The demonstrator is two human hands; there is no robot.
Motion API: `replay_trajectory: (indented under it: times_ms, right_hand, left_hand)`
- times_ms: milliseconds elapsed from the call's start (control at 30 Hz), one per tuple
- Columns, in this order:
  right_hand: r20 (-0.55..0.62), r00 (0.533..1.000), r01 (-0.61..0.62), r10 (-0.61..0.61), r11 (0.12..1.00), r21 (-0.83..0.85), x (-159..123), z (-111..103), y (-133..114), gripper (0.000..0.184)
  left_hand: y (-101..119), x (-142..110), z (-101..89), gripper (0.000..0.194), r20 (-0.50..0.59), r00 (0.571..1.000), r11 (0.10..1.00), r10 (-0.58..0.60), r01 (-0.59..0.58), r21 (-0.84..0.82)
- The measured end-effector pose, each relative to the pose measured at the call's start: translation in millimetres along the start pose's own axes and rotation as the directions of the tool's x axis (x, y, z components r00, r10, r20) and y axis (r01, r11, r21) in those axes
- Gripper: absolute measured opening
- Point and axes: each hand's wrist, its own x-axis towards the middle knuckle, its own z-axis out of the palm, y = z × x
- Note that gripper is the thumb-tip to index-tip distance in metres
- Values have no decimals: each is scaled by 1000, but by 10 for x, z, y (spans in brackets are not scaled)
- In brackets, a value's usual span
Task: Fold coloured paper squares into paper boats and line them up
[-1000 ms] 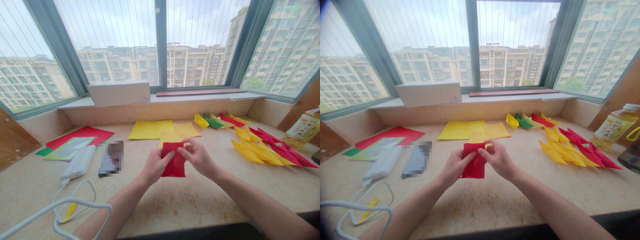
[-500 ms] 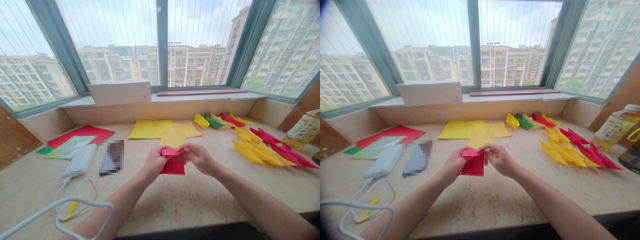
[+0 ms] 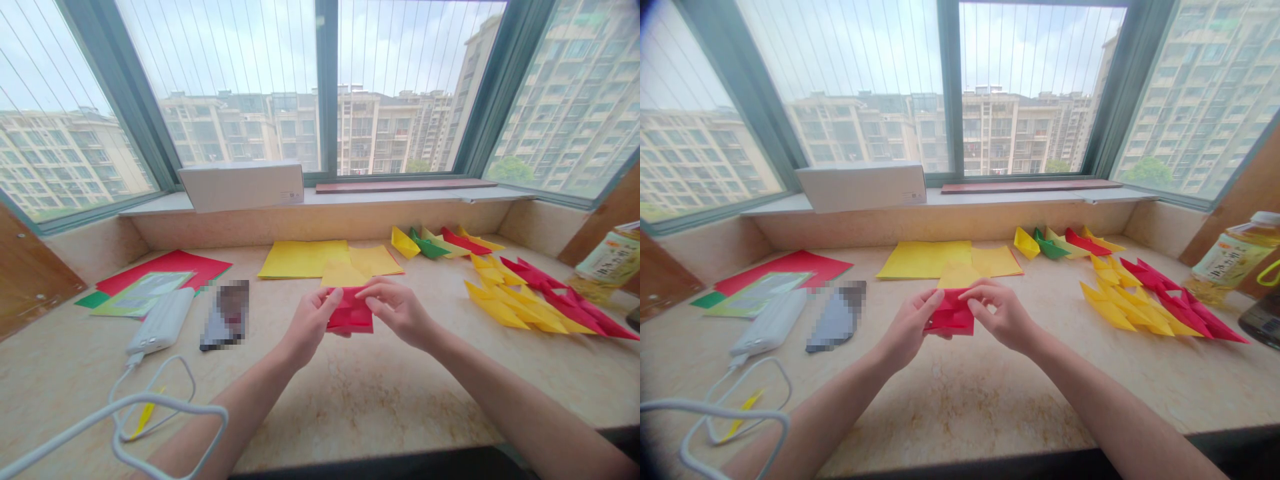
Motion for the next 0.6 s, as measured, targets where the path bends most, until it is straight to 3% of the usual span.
replay_trajectory:
  times_ms: [100,300,467,533,600]
  right_hand:
    - [-34,997,-71,74,995,74,-7,58,69,12]
    - [-84,980,-152,178,956,249,8,89,130,13]
    - [-111,963,-192,244,918,347,54,59,90,22]
    - [-126,961,-179,246,900,398,66,52,71,30]
    - [-124,962,-170,243,889,425,70,42,51,38]
  left_hand:
    - [-7,11,28,46,-17,1000,998,1,0,55]
    - [-27,-12,16,54,-25,998,998,60,-60,-19]
    - [-22,-86,10,90,200,952,972,231,-217,-88]
    - [-53,-83,23,86,225,937,964,267,-260,-60]
    - [-91,-58,32,74,174,945,960,276,-280,-1]
